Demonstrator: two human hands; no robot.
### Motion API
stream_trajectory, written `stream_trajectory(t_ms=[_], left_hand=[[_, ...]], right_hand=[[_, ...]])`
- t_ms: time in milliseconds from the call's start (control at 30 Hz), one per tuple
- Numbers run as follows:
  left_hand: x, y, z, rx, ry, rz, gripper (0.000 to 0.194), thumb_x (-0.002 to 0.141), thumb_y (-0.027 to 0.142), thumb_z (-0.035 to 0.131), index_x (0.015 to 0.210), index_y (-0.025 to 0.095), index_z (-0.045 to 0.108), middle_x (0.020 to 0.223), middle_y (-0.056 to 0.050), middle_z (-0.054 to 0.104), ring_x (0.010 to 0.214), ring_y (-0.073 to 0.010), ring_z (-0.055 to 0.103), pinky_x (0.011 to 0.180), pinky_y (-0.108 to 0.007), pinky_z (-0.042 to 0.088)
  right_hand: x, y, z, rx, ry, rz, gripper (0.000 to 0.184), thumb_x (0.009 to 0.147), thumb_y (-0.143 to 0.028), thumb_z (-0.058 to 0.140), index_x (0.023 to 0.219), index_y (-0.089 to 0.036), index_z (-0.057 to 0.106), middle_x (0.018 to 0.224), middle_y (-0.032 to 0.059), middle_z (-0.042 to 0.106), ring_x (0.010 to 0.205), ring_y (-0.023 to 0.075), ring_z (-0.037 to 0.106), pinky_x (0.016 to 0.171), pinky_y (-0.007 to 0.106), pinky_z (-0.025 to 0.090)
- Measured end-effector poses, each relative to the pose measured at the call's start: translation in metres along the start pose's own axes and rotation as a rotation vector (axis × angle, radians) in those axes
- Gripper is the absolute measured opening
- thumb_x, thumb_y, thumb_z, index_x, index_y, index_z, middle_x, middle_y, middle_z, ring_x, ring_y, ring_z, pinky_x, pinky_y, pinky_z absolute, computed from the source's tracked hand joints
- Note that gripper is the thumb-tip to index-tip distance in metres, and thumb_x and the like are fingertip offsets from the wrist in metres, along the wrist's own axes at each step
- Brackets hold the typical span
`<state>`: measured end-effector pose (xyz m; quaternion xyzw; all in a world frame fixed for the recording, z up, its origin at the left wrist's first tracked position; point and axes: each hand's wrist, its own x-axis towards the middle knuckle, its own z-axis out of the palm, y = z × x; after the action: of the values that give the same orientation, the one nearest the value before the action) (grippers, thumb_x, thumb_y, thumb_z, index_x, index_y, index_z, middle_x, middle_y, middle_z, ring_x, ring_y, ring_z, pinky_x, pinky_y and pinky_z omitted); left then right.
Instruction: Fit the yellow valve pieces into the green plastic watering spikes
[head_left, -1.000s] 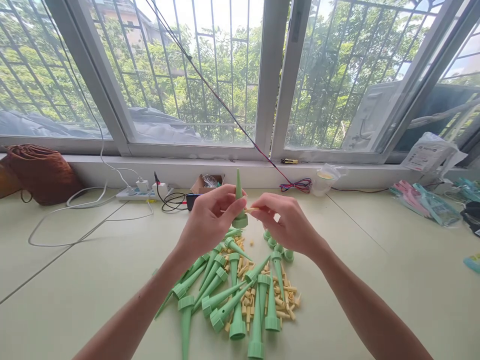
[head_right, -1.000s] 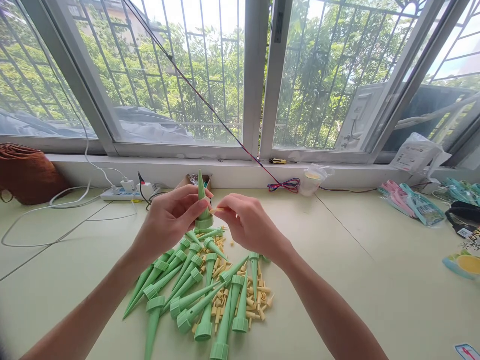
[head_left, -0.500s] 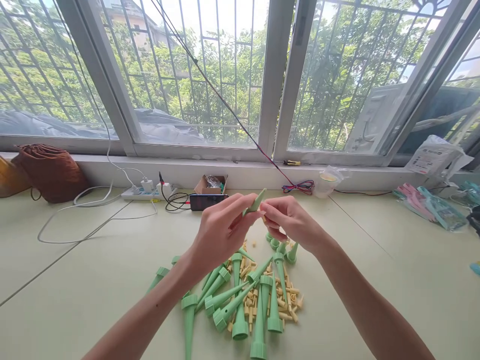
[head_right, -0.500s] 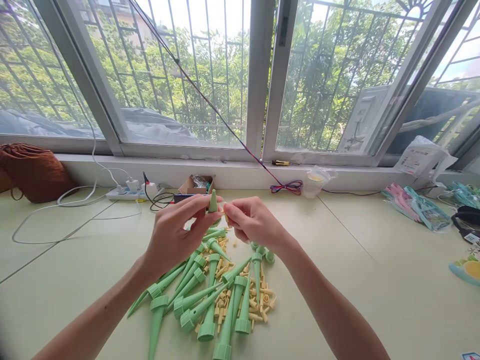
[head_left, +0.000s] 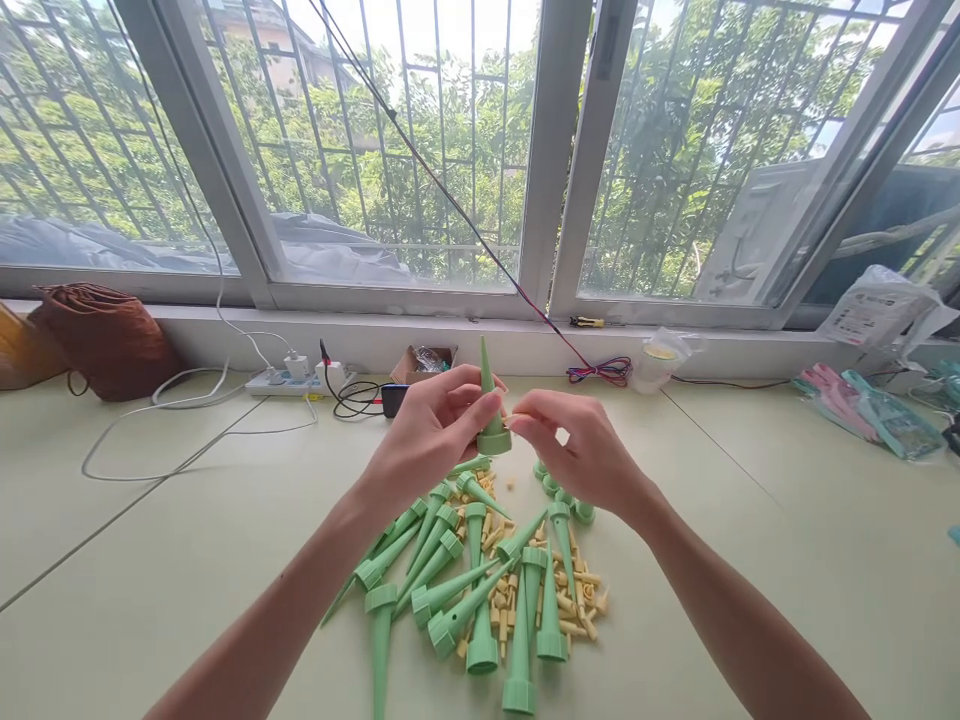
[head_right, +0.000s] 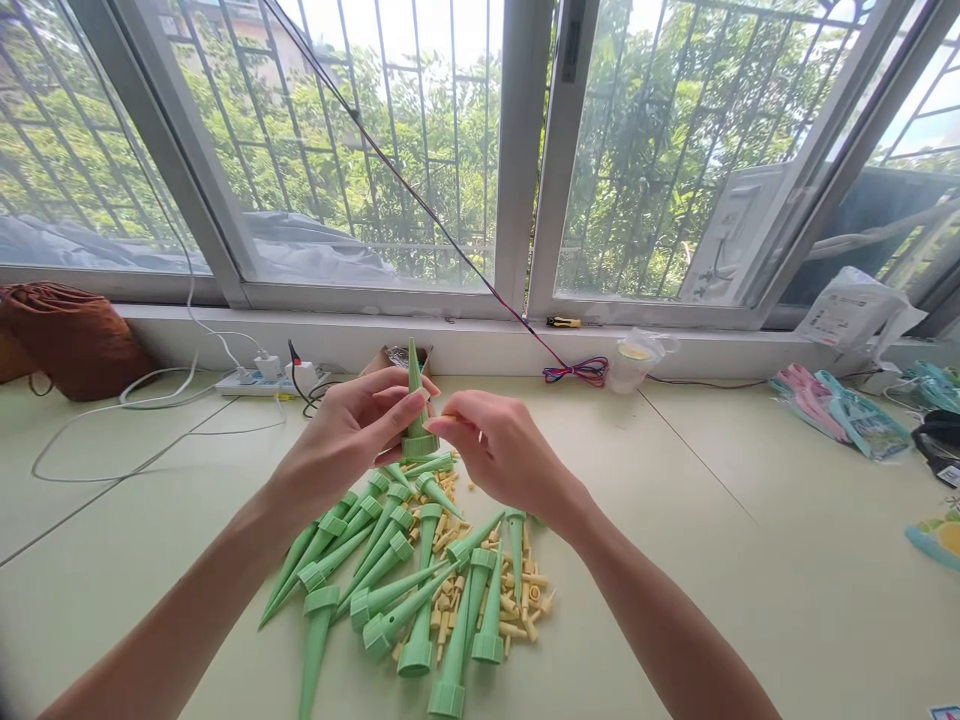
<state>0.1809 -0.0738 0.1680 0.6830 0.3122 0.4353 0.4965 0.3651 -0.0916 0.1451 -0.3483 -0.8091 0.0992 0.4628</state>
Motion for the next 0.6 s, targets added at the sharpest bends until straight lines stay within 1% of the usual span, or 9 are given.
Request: stream_trajectory(t_ms=[67,167,267,367,433,500,600], left_hand=[[0.000,0.000,0.001,-0.002,-0.029,0.022,0.029,0.083,0.043,0.071,0.089,0.018,0.059,0.068,0.002,0.055,0.053,-0.0058,0.036,0.042,-0.015,0.030],[0.000,-0.003,0.001,0.005,-0.055,0.066,0.028,0.084,0.040,0.071,0.097,0.018,0.058,0.071,0.001,0.056,0.055,-0.0066,0.039,0.043,-0.015,0.034],[0.000,-0.008,0.001,0.020,-0.069,0.124,0.025,0.087,0.036,0.069,0.102,0.019,0.057,0.077,0.001,0.058,0.057,-0.0064,0.043,0.047,-0.016,0.039],[-0.001,-0.012,0.002,0.050,-0.096,0.199,0.022,0.089,0.030,0.067,0.106,0.020,0.057,0.084,0.000,0.060,0.062,-0.0067,0.049,0.057,-0.019,0.047],[-0.002,-0.013,0.003,0.078,-0.115,0.247,0.020,0.091,0.027,0.065,0.108,0.021,0.057,0.088,-0.001,0.061,0.071,-0.0093,0.056,0.066,-0.022,0.051],[-0.003,-0.013,0.006,0.126,-0.107,0.290,0.017,0.092,0.024,0.062,0.108,0.020,0.058,0.093,-0.003,0.062,0.082,-0.0127,0.060,0.072,-0.025,0.053],[-0.006,-0.013,0.009,0.242,-0.069,0.319,0.016,0.093,0.022,0.059,0.109,0.020,0.059,0.096,-0.005,0.063,0.080,-0.0134,0.060,0.071,-0.027,0.054]], right_hand=[[-0.001,0.001,0.002,-0.002,0.026,0.003,0.034,0.101,-0.035,0.049,0.072,-0.018,0.052,0.060,-0.0046,0.044,0.056,0.0084,0.037,0.054,0.021,0.031],[-0.002,0.001,0.002,-0.004,0.051,0.031,0.037,0.100,-0.037,0.048,0.069,-0.018,0.050,0.058,-0.0052,0.040,0.054,0.0083,0.032,0.052,0.021,0.028],[-0.002,0.001,0.002,-0.003,0.074,0.065,0.041,0.100,-0.039,0.046,0.066,-0.018,0.048,0.056,-0.0052,0.037,0.053,0.0085,0.030,0.051,0.022,0.026],[-0.001,0.000,0.002,0.014,0.078,0.100,0.044,0.101,-0.039,0.044,0.063,-0.017,0.046,0.055,-0.0052,0.035,0.052,0.0082,0.029,0.050,0.024,0.024],[0.000,-0.001,0.001,0.030,0.072,0.129,0.045,0.101,-0.039,0.042,0.062,-0.017,0.045,0.054,-0.0051,0.034,0.050,0.0079,0.029,0.050,0.024,0.023],[0.000,-0.002,0.001,0.053,0.065,0.169,0.046,0.101,-0.039,0.042,0.060,-0.017,0.044,0.052,-0.0051,0.033,0.049,0.0076,0.029,0.049,0.025,0.022],[-0.001,-0.003,0.000,0.106,0.045,0.239,0.048,0.100,-0.039,0.041,0.057,-0.018,0.041,0.051,-0.0048,0.033,0.047,0.0072,0.029,0.048,0.025,0.021]])
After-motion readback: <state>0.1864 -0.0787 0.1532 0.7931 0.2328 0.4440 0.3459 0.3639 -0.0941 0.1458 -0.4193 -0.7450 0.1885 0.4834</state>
